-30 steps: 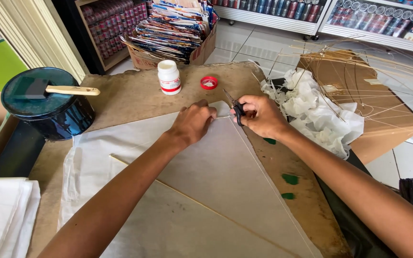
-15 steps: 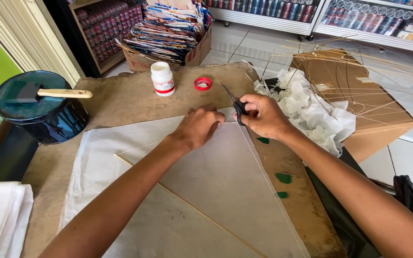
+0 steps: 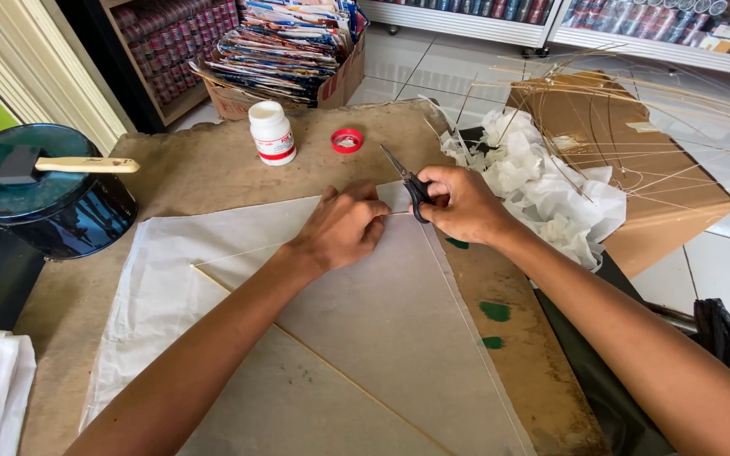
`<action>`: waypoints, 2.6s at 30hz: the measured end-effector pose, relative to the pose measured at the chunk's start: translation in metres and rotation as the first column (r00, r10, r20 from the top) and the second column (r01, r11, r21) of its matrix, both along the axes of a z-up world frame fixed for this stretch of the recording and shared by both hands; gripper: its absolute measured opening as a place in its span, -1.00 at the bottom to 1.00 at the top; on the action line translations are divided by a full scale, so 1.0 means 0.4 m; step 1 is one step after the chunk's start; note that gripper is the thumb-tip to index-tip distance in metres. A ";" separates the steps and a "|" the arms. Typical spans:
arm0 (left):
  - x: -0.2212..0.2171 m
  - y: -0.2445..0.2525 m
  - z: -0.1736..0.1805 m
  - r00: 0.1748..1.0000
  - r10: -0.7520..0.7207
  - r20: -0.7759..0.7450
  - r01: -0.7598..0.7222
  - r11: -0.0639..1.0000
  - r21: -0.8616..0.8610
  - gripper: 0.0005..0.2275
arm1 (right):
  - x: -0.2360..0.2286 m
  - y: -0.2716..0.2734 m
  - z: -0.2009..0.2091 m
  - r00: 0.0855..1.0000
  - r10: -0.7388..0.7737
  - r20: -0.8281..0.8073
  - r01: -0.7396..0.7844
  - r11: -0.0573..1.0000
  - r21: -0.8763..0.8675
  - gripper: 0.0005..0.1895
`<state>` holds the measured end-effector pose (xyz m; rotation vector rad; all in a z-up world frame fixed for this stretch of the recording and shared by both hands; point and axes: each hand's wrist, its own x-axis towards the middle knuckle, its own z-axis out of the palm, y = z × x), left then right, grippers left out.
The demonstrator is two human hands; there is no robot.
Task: Trimming excess paper from the edges of a kite frame using scissors.
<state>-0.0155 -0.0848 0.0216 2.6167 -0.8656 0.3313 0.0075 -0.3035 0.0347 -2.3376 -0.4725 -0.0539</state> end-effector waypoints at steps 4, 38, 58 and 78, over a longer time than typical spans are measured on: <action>0.048 0.010 -0.043 0.999 0.029 -0.040 -0.032 0.996 -0.085 -0.78 | -0.019 0.012 0.025 1.000 -0.019 0.011 0.019 0.999 0.036 -0.61; 0.110 -0.037 -0.049 0.989 0.128 -0.072 -0.137 0.980 -0.141 -0.71 | 0.022 -0.038 0.013 0.975 -0.220 -0.004 0.220 0.973 0.068 -0.54; 0.112 -0.041 -0.080 0.996 0.059 0.071 -0.050 0.991 -0.124 -0.68 | 0.062 -0.017 -0.039 0.983 -0.089 -0.159 0.153 0.878 0.454 -0.59; 0.111 -0.043 -0.084 0.993 -0.004 0.120 0.034 0.969 -0.245 -0.67 | 0.077 0.009 -0.068 0.981 -0.184 -0.055 0.192 0.925 0.329 -0.51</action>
